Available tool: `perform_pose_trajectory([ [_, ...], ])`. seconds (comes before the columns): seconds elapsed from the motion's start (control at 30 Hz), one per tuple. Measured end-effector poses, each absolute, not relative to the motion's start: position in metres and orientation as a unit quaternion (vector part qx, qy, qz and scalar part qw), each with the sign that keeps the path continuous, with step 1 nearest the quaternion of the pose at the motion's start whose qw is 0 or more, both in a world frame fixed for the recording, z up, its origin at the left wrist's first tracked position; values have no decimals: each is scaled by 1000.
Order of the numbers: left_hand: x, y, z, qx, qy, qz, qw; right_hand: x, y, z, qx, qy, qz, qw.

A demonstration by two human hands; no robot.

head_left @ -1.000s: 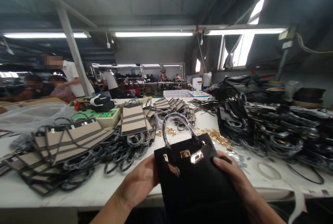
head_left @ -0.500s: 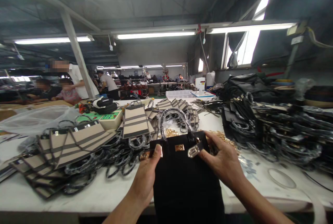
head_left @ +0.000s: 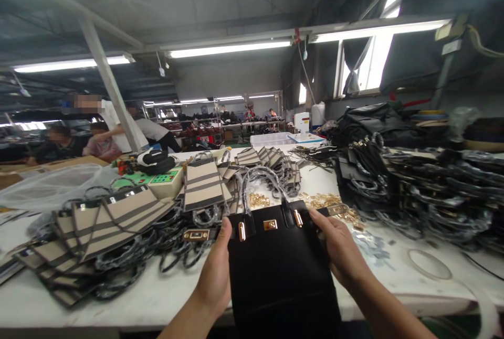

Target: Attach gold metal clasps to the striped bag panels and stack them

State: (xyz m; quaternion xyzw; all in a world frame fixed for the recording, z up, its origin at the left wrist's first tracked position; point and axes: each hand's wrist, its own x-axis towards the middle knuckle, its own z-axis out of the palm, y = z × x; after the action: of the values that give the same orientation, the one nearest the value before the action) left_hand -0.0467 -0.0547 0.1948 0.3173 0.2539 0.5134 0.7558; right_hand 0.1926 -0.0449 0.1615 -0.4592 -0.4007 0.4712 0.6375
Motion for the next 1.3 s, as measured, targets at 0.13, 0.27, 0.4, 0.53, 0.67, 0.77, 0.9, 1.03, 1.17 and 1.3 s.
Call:
perform_pose_trajectory([
  [0.13,-48,-53,192,309,210,469,801,193,-44,159,-451,-388,485,640],
  [0.27,-46,-53,192,294,210,493,791,192,-44,159,-436,-380,506,640],
  [0.4,-44,-55,198,281,222,524,773,190,-46,161,-428,-373,513,644],
  [0.53,-44,-53,201,293,215,531,765,190,-48,164,-417,-379,511,649],
  [0.67,-46,-48,200,318,176,518,774,190,-54,170,-420,-398,491,651],
  [0.77,-47,-46,199,329,141,508,784,191,-57,172,-424,-415,483,644],
  [0.9,-47,-49,199,320,145,507,787,191,-51,168,-458,-423,453,637],
  [1.03,-44,-54,199,295,189,522,777,197,-37,162,-553,-463,352,597],
  [1.17,-40,-58,195,276,210,542,765,208,-31,161,-612,-538,235,530],
  [1.3,-37,-60,192,291,211,567,741,209,-33,169,-622,-547,235,508],
])
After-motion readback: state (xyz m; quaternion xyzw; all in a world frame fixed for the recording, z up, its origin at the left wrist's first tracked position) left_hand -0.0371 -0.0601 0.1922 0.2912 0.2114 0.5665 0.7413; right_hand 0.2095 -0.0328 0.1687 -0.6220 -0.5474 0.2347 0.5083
